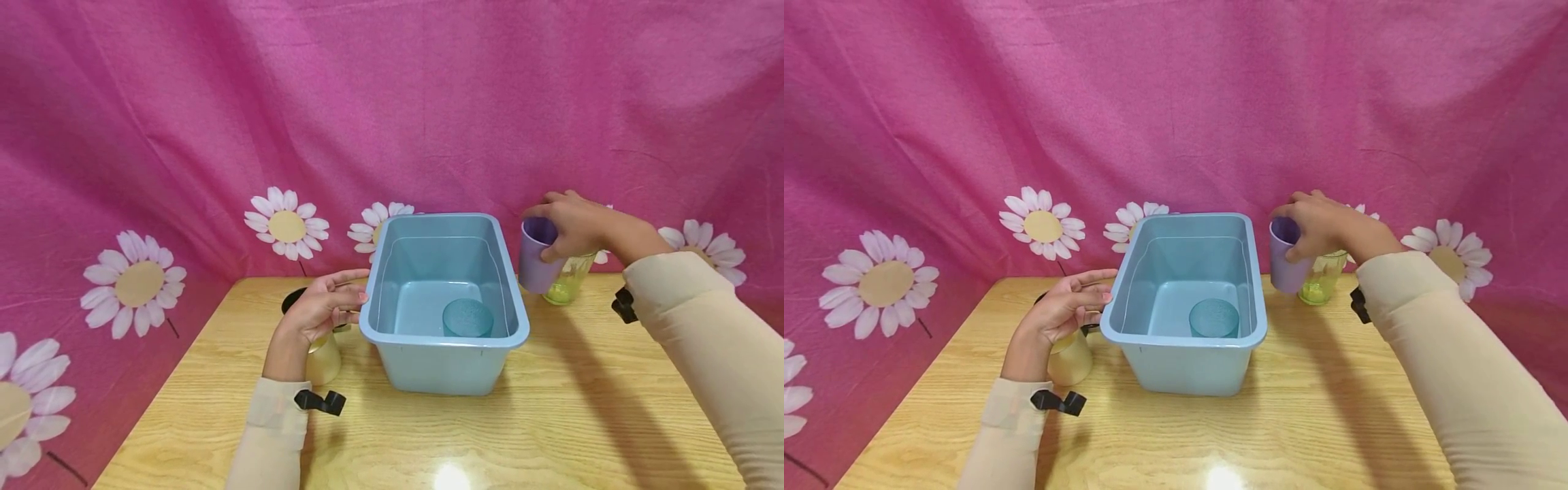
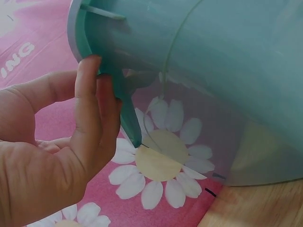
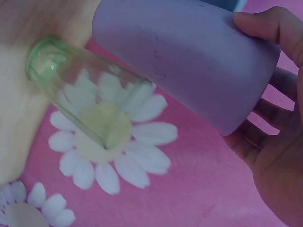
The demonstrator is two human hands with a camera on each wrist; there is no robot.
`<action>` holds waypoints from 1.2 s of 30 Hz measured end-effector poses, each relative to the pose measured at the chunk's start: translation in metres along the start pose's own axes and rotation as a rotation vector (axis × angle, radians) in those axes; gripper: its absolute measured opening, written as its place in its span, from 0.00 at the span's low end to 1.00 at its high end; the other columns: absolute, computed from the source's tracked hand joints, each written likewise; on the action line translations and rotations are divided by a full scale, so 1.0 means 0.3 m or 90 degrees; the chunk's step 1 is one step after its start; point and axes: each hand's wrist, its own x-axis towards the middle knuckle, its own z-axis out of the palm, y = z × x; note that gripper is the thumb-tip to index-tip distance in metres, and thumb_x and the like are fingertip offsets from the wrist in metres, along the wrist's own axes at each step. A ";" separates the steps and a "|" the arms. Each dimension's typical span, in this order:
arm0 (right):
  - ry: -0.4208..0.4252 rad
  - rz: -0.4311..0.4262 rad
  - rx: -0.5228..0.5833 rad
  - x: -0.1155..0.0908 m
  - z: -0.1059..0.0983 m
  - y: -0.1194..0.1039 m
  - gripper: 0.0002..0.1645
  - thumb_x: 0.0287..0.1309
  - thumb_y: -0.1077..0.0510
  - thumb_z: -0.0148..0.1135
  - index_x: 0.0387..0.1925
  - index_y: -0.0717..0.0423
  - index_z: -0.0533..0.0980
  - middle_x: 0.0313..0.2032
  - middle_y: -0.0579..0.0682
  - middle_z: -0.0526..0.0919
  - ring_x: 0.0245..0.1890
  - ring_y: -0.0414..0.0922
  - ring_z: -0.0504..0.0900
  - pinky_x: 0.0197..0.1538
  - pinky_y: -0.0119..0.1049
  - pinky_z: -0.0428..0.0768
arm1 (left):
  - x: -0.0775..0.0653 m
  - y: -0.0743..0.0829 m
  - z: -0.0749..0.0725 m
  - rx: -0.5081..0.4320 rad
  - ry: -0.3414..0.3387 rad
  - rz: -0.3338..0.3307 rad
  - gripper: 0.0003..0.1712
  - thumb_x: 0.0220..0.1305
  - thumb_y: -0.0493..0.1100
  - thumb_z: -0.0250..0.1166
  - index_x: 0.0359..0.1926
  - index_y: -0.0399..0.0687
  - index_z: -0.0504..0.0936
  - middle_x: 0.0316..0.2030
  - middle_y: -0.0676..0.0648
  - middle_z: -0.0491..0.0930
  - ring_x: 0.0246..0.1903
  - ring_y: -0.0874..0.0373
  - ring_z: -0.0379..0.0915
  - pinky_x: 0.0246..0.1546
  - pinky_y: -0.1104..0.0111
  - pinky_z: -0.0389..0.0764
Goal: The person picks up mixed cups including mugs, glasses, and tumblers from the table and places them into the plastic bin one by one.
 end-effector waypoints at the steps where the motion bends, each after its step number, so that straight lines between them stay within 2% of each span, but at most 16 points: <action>1: 0.000 0.006 -0.003 -0.002 -0.015 0.001 0.42 0.35 0.56 0.80 0.59 0.59 0.80 0.49 0.63 0.78 0.46 0.62 0.73 0.46 0.56 0.75 | 0.000 0.000 0.000 0.001 0.000 0.000 0.34 0.67 0.26 0.60 0.73 0.34 0.64 0.41 0.46 0.85 0.34 0.57 0.86 0.36 0.65 0.87; 11: 0.002 0.017 -0.046 0.004 -0.144 0.001 0.43 0.37 0.54 0.79 0.61 0.59 0.79 0.52 0.65 0.76 0.45 0.63 0.71 0.41 0.56 0.73 | -0.002 0.002 -0.003 0.009 0.005 0.001 0.33 0.68 0.26 0.59 0.73 0.33 0.64 0.42 0.47 0.85 0.34 0.57 0.86 0.37 0.65 0.87; 20: 0.006 0.007 -0.066 0.033 -0.241 -0.046 0.43 0.42 0.52 0.78 0.63 0.60 0.77 0.53 0.67 0.75 0.46 0.63 0.70 0.42 0.55 0.71 | 0.001 0.010 -0.006 0.011 0.005 -0.001 0.33 0.68 0.26 0.60 0.73 0.34 0.64 0.42 0.46 0.85 0.34 0.57 0.86 0.36 0.66 0.87; 27: 0.038 -0.015 -0.049 0.048 -0.282 -0.084 0.43 0.45 0.51 0.77 0.65 0.56 0.76 0.55 0.67 0.75 0.47 0.63 0.69 0.43 0.53 0.68 | 0.006 0.014 -0.009 0.007 0.004 -0.003 0.33 0.68 0.26 0.60 0.73 0.34 0.64 0.41 0.46 0.85 0.33 0.57 0.86 0.35 0.66 0.87; 36: 0.062 -0.044 -0.028 0.074 -0.295 -0.139 0.42 0.48 0.49 0.76 0.67 0.52 0.75 0.54 0.65 0.76 0.48 0.61 0.69 0.45 0.52 0.66 | 0.005 0.010 -0.009 0.005 0.003 -0.006 0.34 0.68 0.26 0.60 0.73 0.34 0.64 0.43 0.44 0.84 0.33 0.57 0.86 0.35 0.67 0.87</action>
